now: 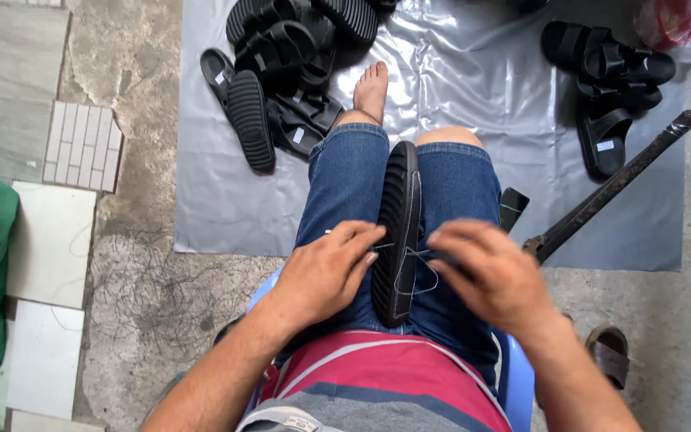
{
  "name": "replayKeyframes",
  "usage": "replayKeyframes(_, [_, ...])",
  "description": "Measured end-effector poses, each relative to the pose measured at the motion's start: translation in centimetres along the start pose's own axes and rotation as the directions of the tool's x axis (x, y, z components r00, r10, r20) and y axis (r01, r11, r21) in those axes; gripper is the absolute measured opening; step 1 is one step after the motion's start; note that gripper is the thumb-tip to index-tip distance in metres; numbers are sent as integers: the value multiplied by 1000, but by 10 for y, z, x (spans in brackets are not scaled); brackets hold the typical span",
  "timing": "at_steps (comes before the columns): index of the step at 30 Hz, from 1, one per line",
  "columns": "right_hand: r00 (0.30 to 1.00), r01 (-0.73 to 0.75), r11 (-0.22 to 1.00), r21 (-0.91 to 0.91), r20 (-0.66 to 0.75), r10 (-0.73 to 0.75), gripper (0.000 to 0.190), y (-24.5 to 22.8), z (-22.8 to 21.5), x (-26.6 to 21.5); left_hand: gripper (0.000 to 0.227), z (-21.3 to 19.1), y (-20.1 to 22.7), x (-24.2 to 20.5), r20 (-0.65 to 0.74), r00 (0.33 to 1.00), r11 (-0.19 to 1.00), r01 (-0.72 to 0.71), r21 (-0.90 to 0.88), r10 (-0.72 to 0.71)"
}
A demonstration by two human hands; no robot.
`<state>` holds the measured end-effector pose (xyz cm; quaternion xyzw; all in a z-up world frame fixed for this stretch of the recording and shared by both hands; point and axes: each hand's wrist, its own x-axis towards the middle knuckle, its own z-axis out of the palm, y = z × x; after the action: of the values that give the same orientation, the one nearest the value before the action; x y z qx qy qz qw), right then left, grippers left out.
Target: Hand-sewing a sandal strap to the sole using a needle and thread
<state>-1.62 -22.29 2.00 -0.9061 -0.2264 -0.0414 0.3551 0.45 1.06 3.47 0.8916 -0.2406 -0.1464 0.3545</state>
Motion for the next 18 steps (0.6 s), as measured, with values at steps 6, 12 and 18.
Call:
replayKeyframes(6, [985,-117,985,126,-112,132,7,-8,21,17,20,-32,10,-4,47,952,800,-227,-555,303])
replayKeyframes(12, [982,-114,981,156,-131,135,8,0,24,16,29,-43,23,-11,-102,976,499,-187,-846,191])
replayKeyframes(18, [967,-164,958,236,-154,203,6,-3,25,14,54,15,-15,-3,-56,998,991,-16,-134,9])
